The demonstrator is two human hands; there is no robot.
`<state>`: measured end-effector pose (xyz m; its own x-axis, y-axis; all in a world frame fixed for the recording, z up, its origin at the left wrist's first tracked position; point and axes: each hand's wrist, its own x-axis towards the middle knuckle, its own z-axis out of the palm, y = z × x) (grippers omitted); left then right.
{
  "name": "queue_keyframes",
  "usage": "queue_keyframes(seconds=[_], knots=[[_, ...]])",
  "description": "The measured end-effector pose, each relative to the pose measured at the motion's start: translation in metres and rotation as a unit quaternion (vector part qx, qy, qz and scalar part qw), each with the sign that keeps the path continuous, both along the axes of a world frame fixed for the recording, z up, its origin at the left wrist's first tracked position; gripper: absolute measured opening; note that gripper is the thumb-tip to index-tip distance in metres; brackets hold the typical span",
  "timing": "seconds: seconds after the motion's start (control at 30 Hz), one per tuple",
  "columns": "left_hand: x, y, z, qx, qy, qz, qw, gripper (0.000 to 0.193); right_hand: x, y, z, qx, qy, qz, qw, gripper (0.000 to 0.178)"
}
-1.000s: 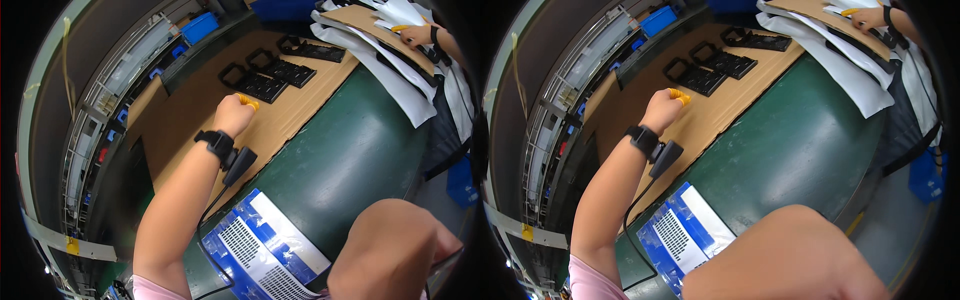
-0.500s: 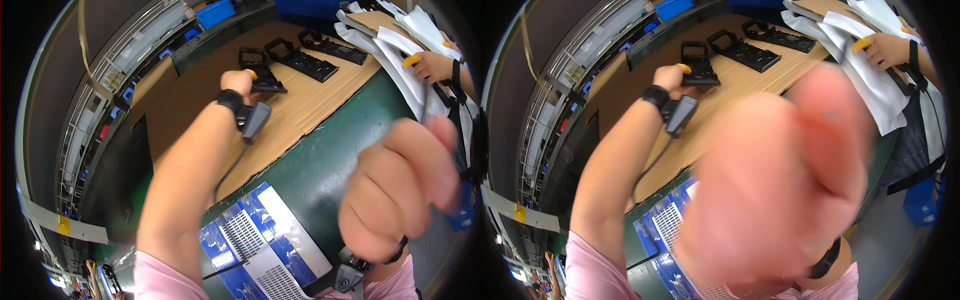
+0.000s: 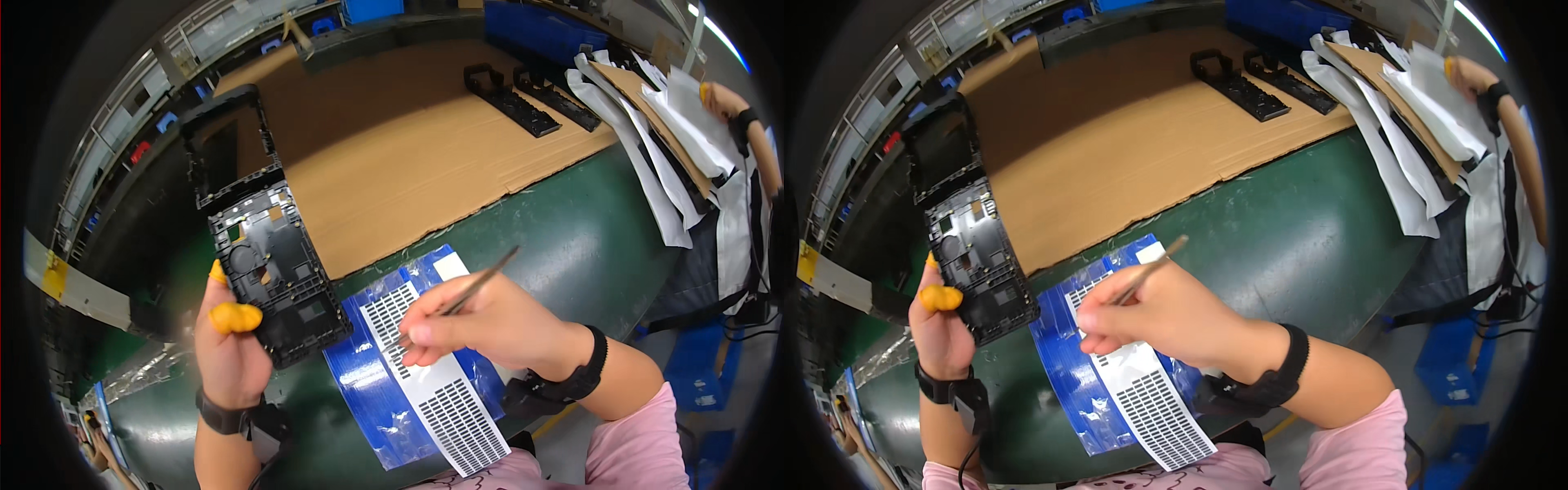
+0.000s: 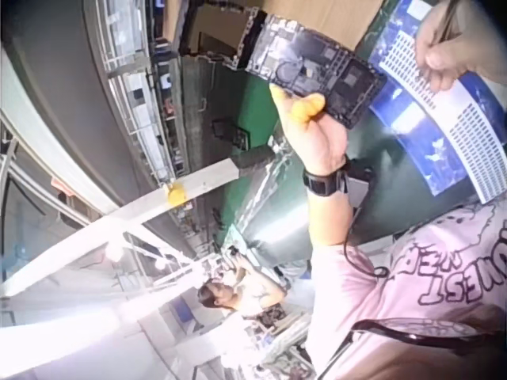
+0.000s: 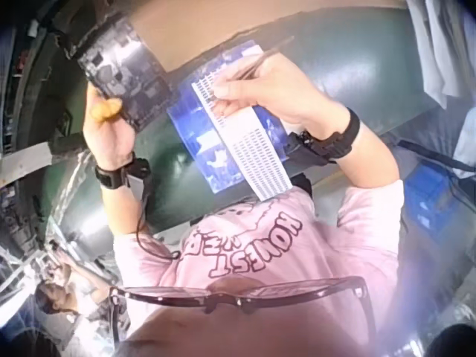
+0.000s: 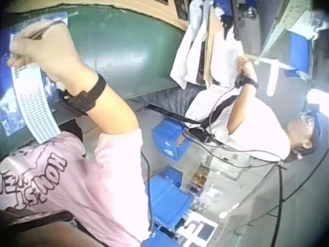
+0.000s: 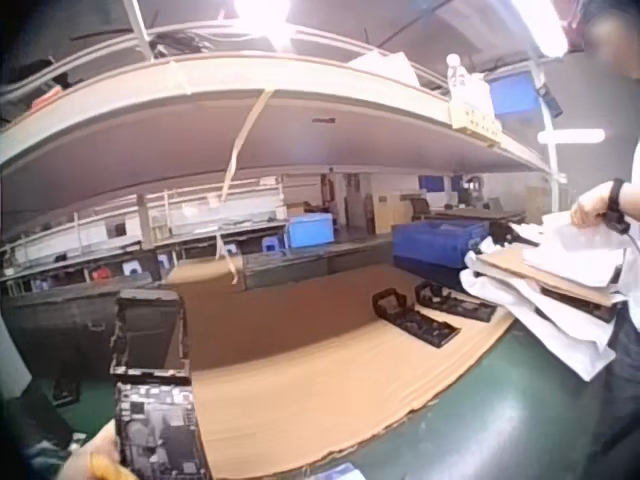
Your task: Assembling small components into a plastic electronic device housing using tweezers and a pen.
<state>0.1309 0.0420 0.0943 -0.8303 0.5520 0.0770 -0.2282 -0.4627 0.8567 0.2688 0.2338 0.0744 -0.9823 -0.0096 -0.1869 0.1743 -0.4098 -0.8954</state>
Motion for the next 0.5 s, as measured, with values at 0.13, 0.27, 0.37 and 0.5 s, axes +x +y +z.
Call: queue_keyframes(seconds=[0.13,0.27,0.37,0.5], knots=[[0.004,-0.008,-0.002,0.041,-0.027,-0.017,0.999,0.06,0.014,-0.017,-0.009,-0.028,-0.05,-0.045,0.997,0.017],[-0.004,-0.014,-0.002,0.039,-0.081,-0.025,0.996,0.048,0.015,-0.019,-0.024,0.138,-0.052,-0.118,0.982,0.014],[-0.008,-0.018,-0.005,-0.017,-0.103,0.04,0.994,0.036,0.017,-0.023,-0.04,0.149,-0.05,-0.191,0.969,0.009],[-0.007,-0.023,-0.012,-0.019,-0.093,0.098,0.991,0.032,0.02,-0.026,-0.049,0.142,-0.033,-0.242,0.959,0.009]])
